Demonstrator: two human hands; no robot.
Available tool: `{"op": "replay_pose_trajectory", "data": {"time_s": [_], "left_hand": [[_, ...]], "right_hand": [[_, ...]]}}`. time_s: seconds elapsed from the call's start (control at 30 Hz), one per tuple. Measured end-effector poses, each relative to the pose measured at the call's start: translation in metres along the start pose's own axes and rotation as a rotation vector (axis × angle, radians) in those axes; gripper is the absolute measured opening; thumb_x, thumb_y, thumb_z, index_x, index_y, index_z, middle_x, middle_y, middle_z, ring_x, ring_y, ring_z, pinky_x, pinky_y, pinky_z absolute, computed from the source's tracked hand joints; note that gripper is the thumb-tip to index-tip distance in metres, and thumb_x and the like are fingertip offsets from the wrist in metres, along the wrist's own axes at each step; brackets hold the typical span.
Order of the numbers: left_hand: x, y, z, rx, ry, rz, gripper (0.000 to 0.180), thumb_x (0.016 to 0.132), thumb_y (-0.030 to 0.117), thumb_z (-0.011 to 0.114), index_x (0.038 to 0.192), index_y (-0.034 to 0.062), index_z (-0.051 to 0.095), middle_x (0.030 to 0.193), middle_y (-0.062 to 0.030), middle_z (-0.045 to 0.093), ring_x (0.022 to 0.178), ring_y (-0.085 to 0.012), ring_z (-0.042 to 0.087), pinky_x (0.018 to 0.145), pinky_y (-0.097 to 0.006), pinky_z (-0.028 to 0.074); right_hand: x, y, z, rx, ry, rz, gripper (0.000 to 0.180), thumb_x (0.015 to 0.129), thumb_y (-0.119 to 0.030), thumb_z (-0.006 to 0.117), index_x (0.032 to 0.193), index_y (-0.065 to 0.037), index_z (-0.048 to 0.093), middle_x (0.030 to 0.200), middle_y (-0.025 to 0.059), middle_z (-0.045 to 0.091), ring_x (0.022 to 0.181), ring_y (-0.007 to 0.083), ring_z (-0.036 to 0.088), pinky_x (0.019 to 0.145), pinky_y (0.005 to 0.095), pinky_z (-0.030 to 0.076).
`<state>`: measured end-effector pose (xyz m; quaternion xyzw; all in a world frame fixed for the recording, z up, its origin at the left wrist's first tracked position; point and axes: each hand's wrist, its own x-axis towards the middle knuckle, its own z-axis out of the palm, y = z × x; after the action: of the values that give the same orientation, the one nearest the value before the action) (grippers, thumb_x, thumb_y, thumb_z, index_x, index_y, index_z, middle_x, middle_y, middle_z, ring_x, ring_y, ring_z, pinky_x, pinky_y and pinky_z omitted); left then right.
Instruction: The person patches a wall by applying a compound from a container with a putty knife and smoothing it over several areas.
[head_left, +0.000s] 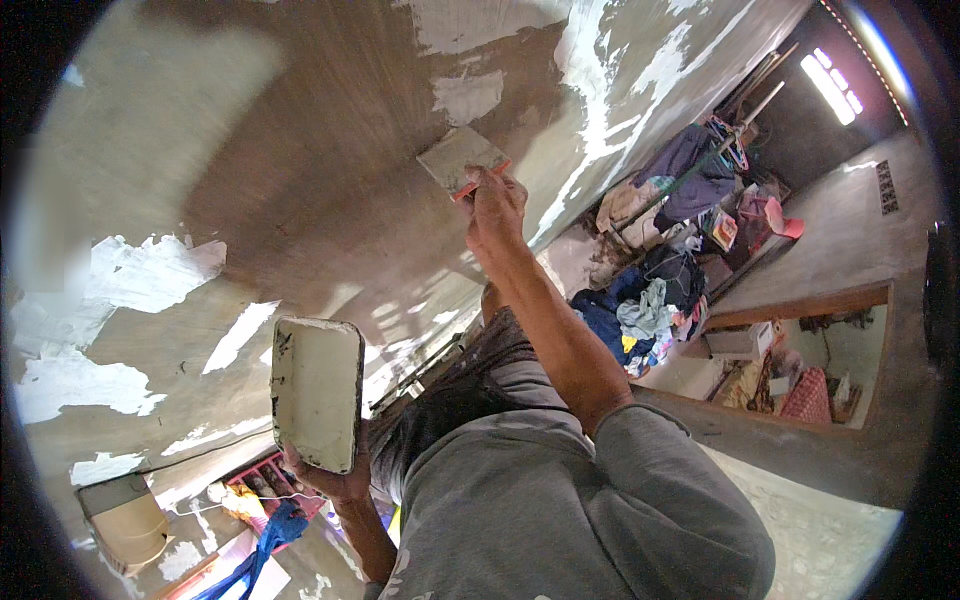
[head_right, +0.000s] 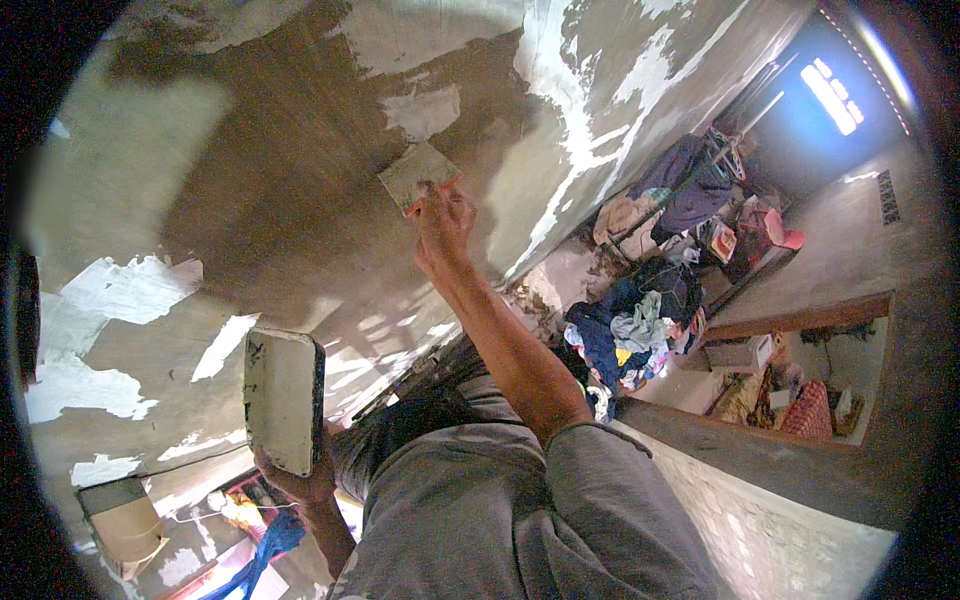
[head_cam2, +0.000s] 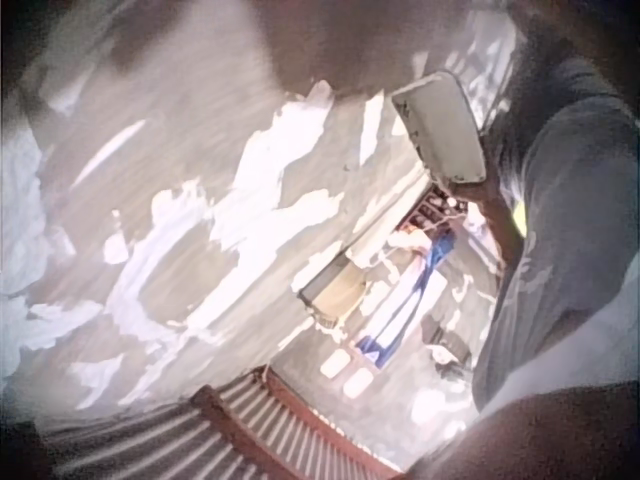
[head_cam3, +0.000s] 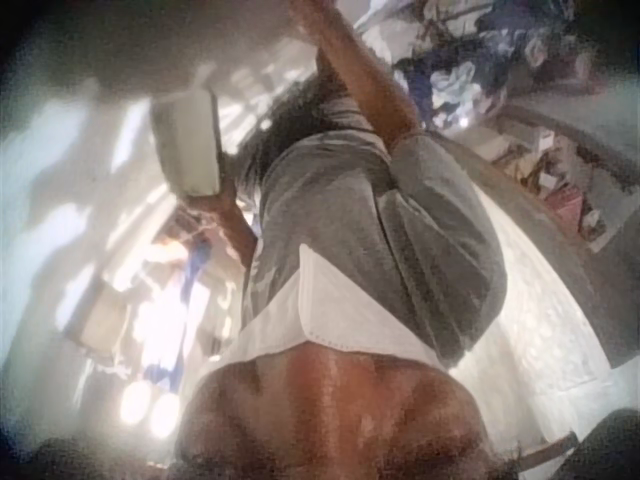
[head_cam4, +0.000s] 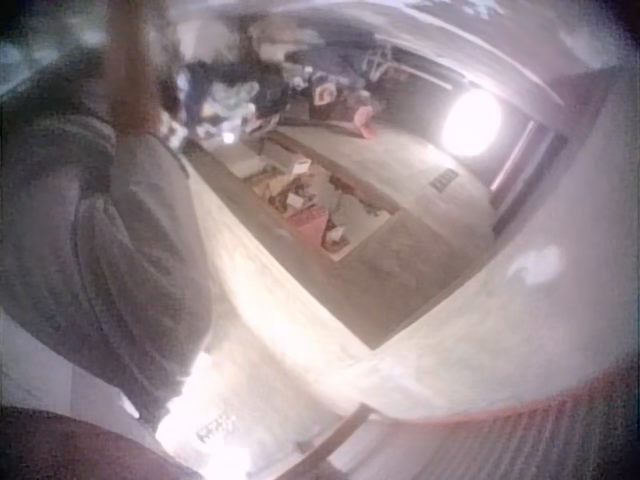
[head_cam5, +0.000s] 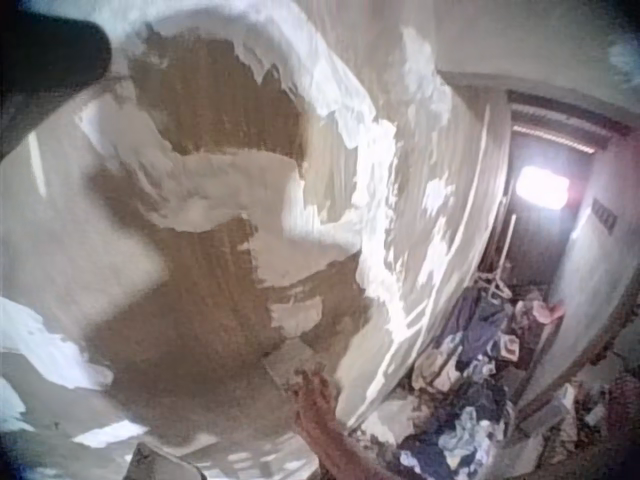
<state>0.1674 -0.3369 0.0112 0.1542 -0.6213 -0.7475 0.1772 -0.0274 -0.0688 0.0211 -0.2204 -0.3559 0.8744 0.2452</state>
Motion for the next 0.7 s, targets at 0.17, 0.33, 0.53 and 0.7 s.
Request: {"op": "replay_pose_trajectory", "data": {"time_s": [0.17, 0.33, 0.53, 0.7], "left_hand": [[-0.007, 0.013, 0.018, 0.058, 0.19, -0.163, 0.058, 0.078, 0.047, 0.05, 0.127, 0.0162, 0.043, 0.125, -0.0074, 0.046, 0.111, -0.0323, 0.048, 0.076, -0.057, 0.048], [-0.012, -0.006, -0.002, 0.39, -0.022, 0.091, 0.059, 0.078, 0.048, 0.051, 0.127, 0.0166, 0.043, 0.127, -0.0081, 0.045, 0.112, -0.0324, 0.048, 0.078, -0.058, 0.047], [-0.017, -0.012, -0.013, -0.685, -0.163, -0.382, 0.066, 0.077, 0.047, 0.053, 0.132, 0.0148, 0.035, 0.129, -0.0099, 0.043, 0.113, -0.0325, 0.047, 0.082, -0.056, 0.046], [-0.018, -0.022, -0.014, -0.694, -0.2, -0.468, 0.07, 0.076, 0.049, 0.054, 0.132, 0.0122, 0.034, 0.132, -0.011, 0.04, 0.117, -0.0339, 0.044, 0.089, -0.055, 0.043]], "right_hand": [[-0.019, -0.046, 0.003, 0.104, -0.166, 0.018, 0.019, 0.077, -0.005, 0.062, 0.094, -0.005, 0.053, 0.087, 0.0012, 0.052, 0.078, 0.0122, 0.051, 0.062, 0.025, 0.045], [-0.005, -0.051, -0.067, 0.034, -0.087, 0.023, 0.015, 0.076, -0.009, 0.063, 0.088, -0.006, 0.055, 0.075, 0.0009, 0.052, 0.06, 0.0117, 0.049, 0.055, 0.0249, 0.041], [-0.029, -0.013, -0.155, -0.179, -0.112, 0.309, 0.01, 0.08, -0.007, 0.061, 0.088, -0.006, 0.055, 0.071, 0.0019, 0.056, 0.064, 0.0113, 0.055, 0.056, 0.0238, 0.044], [-0.053, -0.004, -0.138, -0.203, -0.249, 0.328, 0.009, 0.079, -0.009, 0.063, 0.082, -0.006, 0.055, 0.071, 0.0031, 0.057, 0.059, 0.0114, 0.055, 0.052, 0.0243, 0.043]]}}
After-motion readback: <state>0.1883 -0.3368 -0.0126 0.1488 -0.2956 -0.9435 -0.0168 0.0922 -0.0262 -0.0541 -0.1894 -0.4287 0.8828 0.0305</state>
